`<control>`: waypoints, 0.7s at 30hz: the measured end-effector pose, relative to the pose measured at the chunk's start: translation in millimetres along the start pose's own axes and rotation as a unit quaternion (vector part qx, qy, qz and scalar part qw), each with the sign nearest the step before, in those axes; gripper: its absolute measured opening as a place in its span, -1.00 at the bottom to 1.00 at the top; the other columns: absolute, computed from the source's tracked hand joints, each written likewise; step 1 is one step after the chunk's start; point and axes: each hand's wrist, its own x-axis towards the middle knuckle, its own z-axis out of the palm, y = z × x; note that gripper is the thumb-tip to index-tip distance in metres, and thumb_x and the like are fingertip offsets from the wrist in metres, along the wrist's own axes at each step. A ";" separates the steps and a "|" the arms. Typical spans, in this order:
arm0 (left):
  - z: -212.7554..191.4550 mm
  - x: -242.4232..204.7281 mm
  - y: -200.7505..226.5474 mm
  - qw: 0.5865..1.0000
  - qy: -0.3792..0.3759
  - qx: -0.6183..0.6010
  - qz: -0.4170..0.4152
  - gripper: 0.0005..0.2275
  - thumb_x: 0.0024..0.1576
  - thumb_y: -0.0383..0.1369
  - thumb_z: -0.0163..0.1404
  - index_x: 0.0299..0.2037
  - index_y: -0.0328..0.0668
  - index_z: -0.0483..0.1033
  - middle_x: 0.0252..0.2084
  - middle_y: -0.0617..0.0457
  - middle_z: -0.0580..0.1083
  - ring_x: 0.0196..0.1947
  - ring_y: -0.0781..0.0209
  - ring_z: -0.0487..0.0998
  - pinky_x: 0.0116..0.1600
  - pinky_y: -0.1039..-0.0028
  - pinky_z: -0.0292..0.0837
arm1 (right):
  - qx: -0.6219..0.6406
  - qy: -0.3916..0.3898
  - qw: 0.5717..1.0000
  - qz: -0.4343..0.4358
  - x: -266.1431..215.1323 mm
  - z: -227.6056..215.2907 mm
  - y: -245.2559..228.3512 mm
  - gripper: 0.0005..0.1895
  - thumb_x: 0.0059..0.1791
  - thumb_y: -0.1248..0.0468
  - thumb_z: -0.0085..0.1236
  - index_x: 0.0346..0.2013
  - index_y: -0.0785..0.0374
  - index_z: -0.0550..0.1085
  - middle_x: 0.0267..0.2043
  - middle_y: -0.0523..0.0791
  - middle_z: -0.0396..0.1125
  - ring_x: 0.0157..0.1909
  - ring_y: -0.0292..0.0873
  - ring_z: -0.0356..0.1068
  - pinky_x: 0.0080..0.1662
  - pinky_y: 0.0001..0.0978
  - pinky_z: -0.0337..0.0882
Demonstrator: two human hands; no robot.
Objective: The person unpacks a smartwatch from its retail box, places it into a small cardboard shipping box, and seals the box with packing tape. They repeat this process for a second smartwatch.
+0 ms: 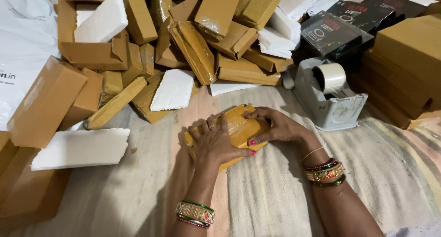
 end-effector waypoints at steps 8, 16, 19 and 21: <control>2.8 1.0 5.0 1.000 -0.023 0.012 0.006 0.25 -0.29 0.31 0.24 0.51 -0.16 -0.23 0.50 -0.45 -0.13 0.52 -0.38 -0.25 0.39 -0.44 -0.61 | -0.039 0.025 0.998 0.031 -9.0 3.7 2.9 -0.16 -0.32 0.13 0.54 0.24 0.08 0.46 0.41 0.00 0.16 0.47 -0.02 0.09 0.39 -0.20 0.08; 0.6 -6.4 10.7 0.999 -0.024 0.029 0.001 0.24 -0.25 0.32 0.19 0.53 -0.14 -0.26 0.50 -0.39 -0.06 0.55 -0.31 -0.21 0.44 -0.39 -0.55 | -0.034 0.028 0.999 0.029 -18.3 11.8 -6.2 -0.11 -0.26 0.03 0.45 0.34 0.00 0.34 0.44 0.04 0.12 0.35 0.01 0.28 0.27 -0.18 0.38; -2.3 -9.4 12.0 0.999 -0.019 0.032 -0.003 0.24 -0.25 0.33 0.19 0.54 -0.13 -0.26 0.49 -0.41 -0.03 0.53 -0.32 -0.17 0.43 -0.40 -0.49 | -0.102 0.043 0.993 0.037 -24.2 18.0 -15.7 -0.11 -0.22 0.01 0.42 0.37 -0.01 0.29 0.47 0.12 0.03 0.33 0.06 0.28 0.27 -0.15 0.35; -4.5 -10.9 13.2 0.999 -0.014 0.035 -0.005 0.23 -0.25 0.31 0.20 0.54 -0.11 -0.25 0.49 -0.41 -0.02 0.53 -0.34 -0.17 0.43 -0.38 -0.49 | -0.147 0.048 0.986 0.056 -28.7 22.1 -20.1 -0.12 -0.17 -0.01 0.36 0.41 -0.05 0.25 0.50 0.17 -0.08 0.31 0.09 0.26 0.28 -0.14 0.32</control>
